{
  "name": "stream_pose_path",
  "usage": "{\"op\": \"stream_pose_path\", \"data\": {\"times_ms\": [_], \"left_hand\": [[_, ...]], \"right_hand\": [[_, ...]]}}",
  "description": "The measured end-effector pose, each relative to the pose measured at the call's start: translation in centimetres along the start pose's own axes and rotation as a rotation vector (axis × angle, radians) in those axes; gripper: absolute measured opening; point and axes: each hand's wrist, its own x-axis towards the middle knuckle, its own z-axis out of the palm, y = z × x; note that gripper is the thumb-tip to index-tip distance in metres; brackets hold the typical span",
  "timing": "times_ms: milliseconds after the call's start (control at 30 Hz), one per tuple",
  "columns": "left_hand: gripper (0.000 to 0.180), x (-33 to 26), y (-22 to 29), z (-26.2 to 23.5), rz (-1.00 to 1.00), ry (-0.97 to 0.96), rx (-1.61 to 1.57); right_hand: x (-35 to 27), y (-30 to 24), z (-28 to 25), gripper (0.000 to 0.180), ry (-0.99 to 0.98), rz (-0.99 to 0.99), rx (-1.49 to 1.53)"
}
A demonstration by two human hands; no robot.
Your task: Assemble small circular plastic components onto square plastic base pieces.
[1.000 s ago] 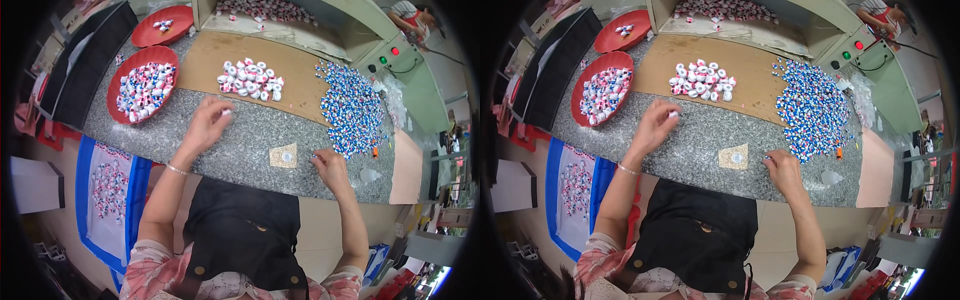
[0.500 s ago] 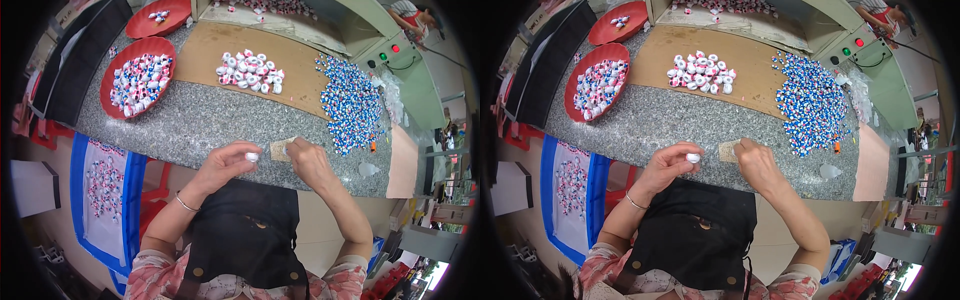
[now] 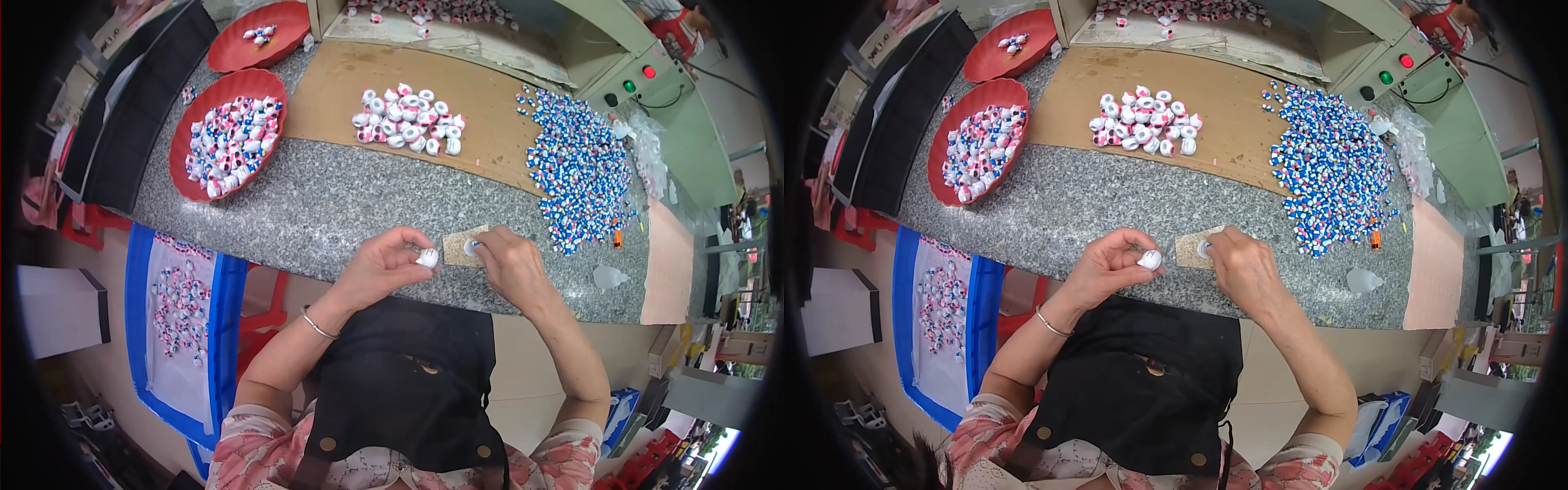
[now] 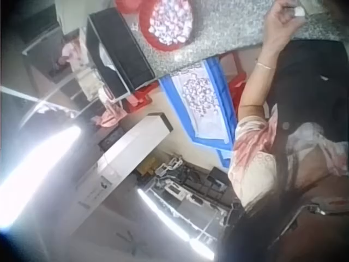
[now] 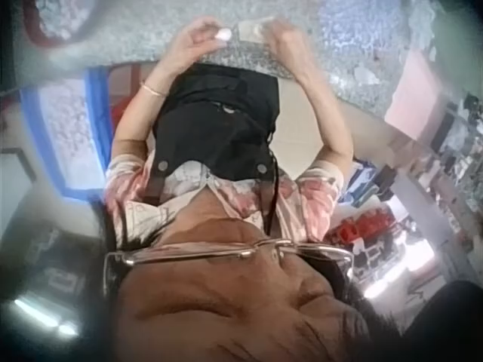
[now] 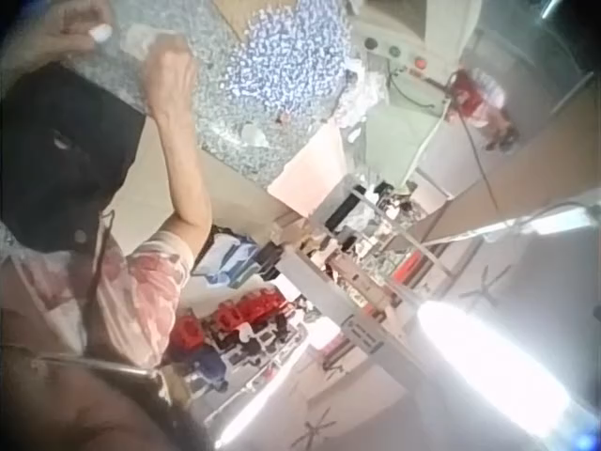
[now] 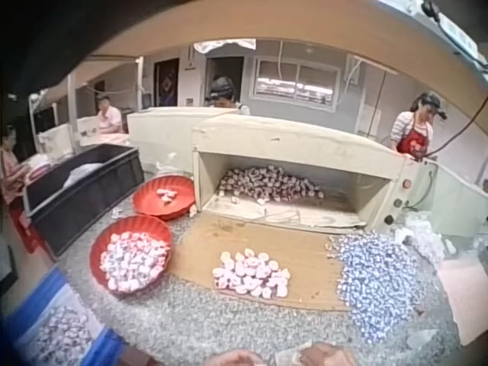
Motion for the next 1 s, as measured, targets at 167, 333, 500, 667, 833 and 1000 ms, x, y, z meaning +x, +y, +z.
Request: {"op": "stream_pose_path", "data": {"times_ms": [167, 333, 500, 667, 833, 1000], "left_hand": [[0.036, 1.5, -1.1, 1.2, 0.014, 0.053, 0.181], [0.037, 2.4, -2.5, 2.2, 0.158, 0.071, 0.201], [0.033, 2.6, -2.7, 3.1, 0.262, 0.135, 0.384], [0.035, 2.4, -2.2, 3.2, 0.5, 0.118, 0.79], [0.035, 1.9, -2.1, 3.6, 0.636, 0.111, 0.921], [0.028, 1.8, -0.2, 2.8, 0.235, -0.116, 0.656]], "right_hand": [[-1.2, -0.4, 0.0, 0.013, 0.158, 0.394, 0.617], [-2.1, -1.5, 0.0, 0.015, 0.15, 0.57, 1.129], [-2.7, -1.6, 0.2, 0.016, 0.127, 0.585, 1.233], [-2.8, -2.1, 0.3, 0.016, 0.077, 0.587, 1.258], [-3.2, -2.6, 0.1, 0.016, 0.031, 0.555, 1.224], [-3.4, -3.0, -0.9, 0.016, 0.094, 0.283, 0.87]]}}
